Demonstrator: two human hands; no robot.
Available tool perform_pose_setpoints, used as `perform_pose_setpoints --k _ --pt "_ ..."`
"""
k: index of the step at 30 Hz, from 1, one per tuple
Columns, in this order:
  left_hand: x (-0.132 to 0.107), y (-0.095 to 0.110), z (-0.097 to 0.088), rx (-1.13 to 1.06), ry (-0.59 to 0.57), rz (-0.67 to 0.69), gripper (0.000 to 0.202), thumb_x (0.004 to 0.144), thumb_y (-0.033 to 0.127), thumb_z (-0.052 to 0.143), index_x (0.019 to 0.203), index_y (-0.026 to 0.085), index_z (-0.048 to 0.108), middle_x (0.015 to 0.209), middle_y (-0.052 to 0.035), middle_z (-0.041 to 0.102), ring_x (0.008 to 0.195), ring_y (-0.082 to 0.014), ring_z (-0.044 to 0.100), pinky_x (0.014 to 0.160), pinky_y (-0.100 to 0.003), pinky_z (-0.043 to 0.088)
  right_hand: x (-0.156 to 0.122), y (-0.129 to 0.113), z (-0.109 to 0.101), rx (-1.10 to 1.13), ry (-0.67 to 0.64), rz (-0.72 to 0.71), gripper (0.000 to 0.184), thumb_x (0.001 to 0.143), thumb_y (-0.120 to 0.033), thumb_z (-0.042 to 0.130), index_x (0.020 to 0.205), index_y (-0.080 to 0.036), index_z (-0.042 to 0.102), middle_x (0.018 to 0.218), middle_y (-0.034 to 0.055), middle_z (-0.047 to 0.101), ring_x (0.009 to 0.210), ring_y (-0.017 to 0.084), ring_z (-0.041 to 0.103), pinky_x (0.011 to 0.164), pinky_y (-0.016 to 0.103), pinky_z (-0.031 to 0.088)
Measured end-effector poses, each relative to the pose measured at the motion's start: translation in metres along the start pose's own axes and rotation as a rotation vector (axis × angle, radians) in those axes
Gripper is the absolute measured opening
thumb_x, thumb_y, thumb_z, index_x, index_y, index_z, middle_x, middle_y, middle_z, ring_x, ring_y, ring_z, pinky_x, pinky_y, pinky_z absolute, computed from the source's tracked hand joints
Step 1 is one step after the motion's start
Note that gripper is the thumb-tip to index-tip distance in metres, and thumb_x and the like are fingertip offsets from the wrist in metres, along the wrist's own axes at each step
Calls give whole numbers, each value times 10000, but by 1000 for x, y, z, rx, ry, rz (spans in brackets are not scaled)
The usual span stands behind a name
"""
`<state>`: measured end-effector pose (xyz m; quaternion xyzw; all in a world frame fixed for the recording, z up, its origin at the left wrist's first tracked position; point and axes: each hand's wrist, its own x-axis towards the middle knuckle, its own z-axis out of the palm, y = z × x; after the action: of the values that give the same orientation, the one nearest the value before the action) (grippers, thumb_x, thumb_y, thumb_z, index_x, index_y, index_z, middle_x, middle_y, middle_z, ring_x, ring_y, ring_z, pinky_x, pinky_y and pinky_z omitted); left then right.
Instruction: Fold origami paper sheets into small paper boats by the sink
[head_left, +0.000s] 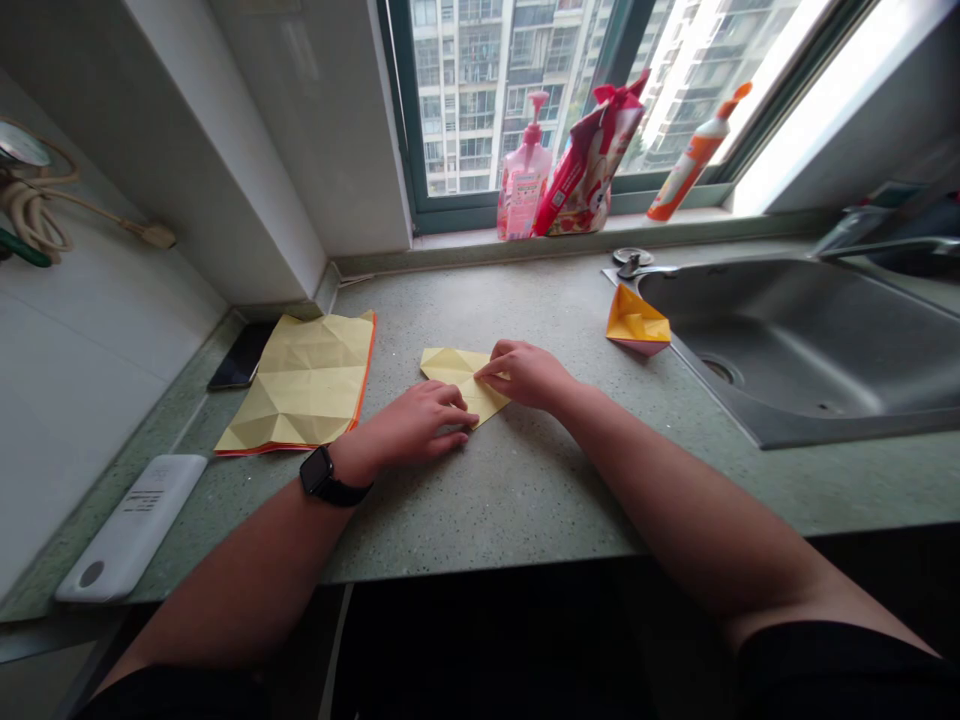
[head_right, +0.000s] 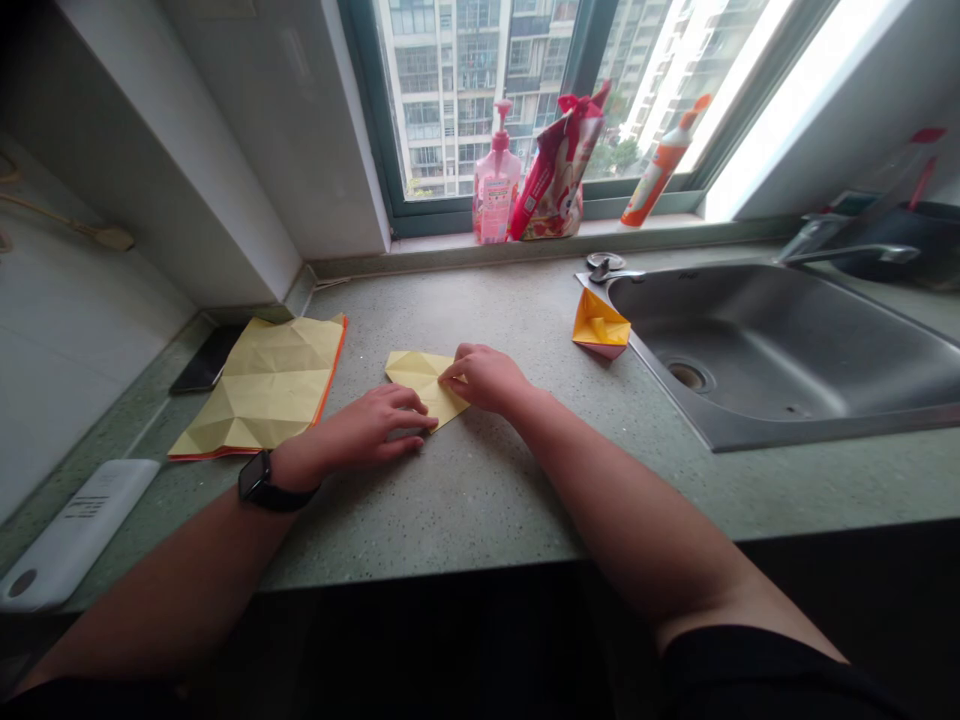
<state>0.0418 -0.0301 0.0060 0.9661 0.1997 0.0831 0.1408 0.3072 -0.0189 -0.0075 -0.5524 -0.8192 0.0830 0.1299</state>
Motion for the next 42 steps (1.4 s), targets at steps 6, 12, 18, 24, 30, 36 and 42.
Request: perform_pose_setpoints --k 6,12,18,24,30,36,42 --pt "-1 0 1 9 44 0 214 1031 290 734 1221 278 830 1230 -82 733 1122 -263 674 1042 -433 513 2 12 6 -57 130 -8 245 1013 -240 674 1105 -292 896 1094 99 765 961 249 687 865 375 531" --pt "0 -7 -1 11 75 -29 92 1027 255 729 1050 224 812 1221 -75 759 1082 -246 691 1020 -421 515 1 9 6 -11 259 -212 212 995 -225 725 1110 -314 880 1210 73 796 1107 267 682 1028 443 530" --pt "0 -14 -3 55 61 -125 132 991 315 790 937 208 734 1179 -55 785 1095 -260 707 1170 -521 449 2 10 10 57 100 -303 158 990 -246 747 989 -325 884 1184 20 845 1093 248 729 993 428 533" --pt "-1 -15 -3 74 72 -146 218 979 365 810 1142 229 758 1185 -63 781 1098 -265 703 1073 -455 507 4 12 8 84 66 -273 177 1010 -226 701 1027 -276 870 1172 50 853 1061 235 759 996 406 555" --pt "-2 -17 -3 124 92 -152 193 1013 373 764 1134 225 788 1195 -77 776 1096 -277 703 1074 -481 498 2 7 6 59 30 -185 196 1020 -221 674 1101 -273 846 1151 70 842 1048 245 755 935 385 566" --pt "-4 -20 -4 128 120 -117 165 1048 314 669 1092 231 804 1191 -79 783 1093 -269 701 1029 -463 517 2 7 5 76 29 -137 332 992 -119 614 1185 -290 822 1159 43 840 1009 210 757 881 334 565" --pt "-6 -25 -5 154 128 -182 233 1043 170 573 1086 218 797 1175 -82 787 1103 -254 681 1036 -445 516 2 12 7 37 98 -204 645 788 103 562 1216 -293 837 1343 38 800 1246 252 688 1122 427 521"
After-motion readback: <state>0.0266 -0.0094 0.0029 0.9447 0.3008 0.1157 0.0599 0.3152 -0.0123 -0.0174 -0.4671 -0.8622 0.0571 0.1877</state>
